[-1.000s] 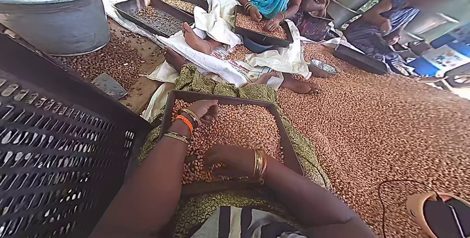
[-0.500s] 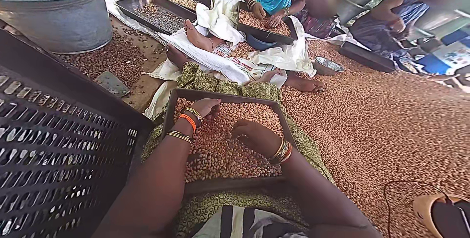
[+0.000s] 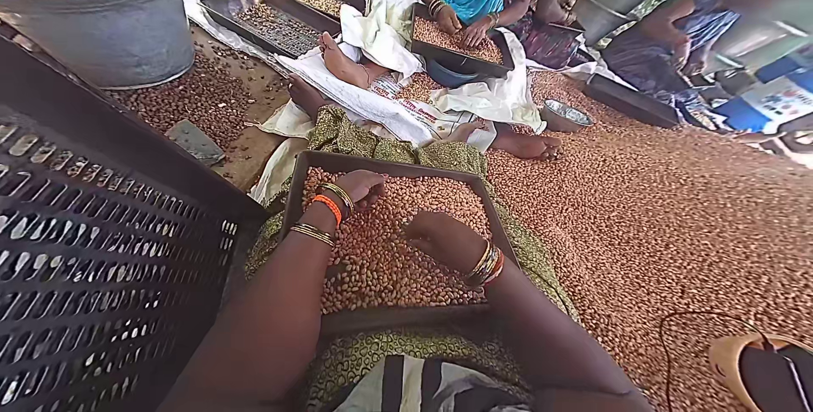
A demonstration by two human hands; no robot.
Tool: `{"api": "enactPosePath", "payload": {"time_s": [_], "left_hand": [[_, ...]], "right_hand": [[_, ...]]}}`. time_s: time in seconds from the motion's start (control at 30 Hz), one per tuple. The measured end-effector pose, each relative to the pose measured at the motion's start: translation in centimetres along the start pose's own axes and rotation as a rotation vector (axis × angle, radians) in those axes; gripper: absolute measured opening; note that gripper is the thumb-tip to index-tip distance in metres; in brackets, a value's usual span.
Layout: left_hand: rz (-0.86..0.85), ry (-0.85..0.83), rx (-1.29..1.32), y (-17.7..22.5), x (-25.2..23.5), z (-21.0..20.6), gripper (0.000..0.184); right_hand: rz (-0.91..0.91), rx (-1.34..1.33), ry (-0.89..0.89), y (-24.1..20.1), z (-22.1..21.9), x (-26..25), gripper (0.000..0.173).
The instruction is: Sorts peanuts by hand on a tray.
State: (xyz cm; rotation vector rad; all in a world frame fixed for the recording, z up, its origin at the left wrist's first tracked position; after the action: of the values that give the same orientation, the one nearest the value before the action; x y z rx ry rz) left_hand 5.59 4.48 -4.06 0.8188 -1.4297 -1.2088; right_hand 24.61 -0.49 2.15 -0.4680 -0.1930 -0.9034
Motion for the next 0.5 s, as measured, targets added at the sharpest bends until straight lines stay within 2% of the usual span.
{"api": "enactPosePath", "payload": {"time_s": [0.13,0.23,0.3,0.5], "left_hand": [[0.033,0.017,-0.002,0.0,0.1,0.1,0.04],[0.028,0.029,-0.037,0.6,0.8,-0.1,0.041],[0.021,0.021,-0.039,0.3,0.5,-0.1,0.04],[0.079,0.011,-0.037,-0.1,0.3,-0.1,0.035]], "right_hand": [[0.062,0.039,-0.082,-0.5,-0.8,-0.2,0.019],[0.3,0.024,-0.192,-1.3,-1.9,0.4,0.011],[0.376,0.016,-0.254,-1.8,-3.4,0.4,0.009],[0.214,0.198,-0.323,-2.3,-5.7,-0.4,0.018]]}}
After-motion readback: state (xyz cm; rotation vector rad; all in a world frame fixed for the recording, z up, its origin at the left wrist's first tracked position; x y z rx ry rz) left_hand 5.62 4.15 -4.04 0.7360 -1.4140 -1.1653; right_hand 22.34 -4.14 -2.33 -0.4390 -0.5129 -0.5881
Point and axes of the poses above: each hand's wrist, its own x-axis away from the middle knuckle, its own z-axis out of the back of the hand, y = z × x, the point moved 4 cm from there along -x, towards the middle knuckle, and after that the axes turned 10 degrees about -z, right-handed, at the moved point
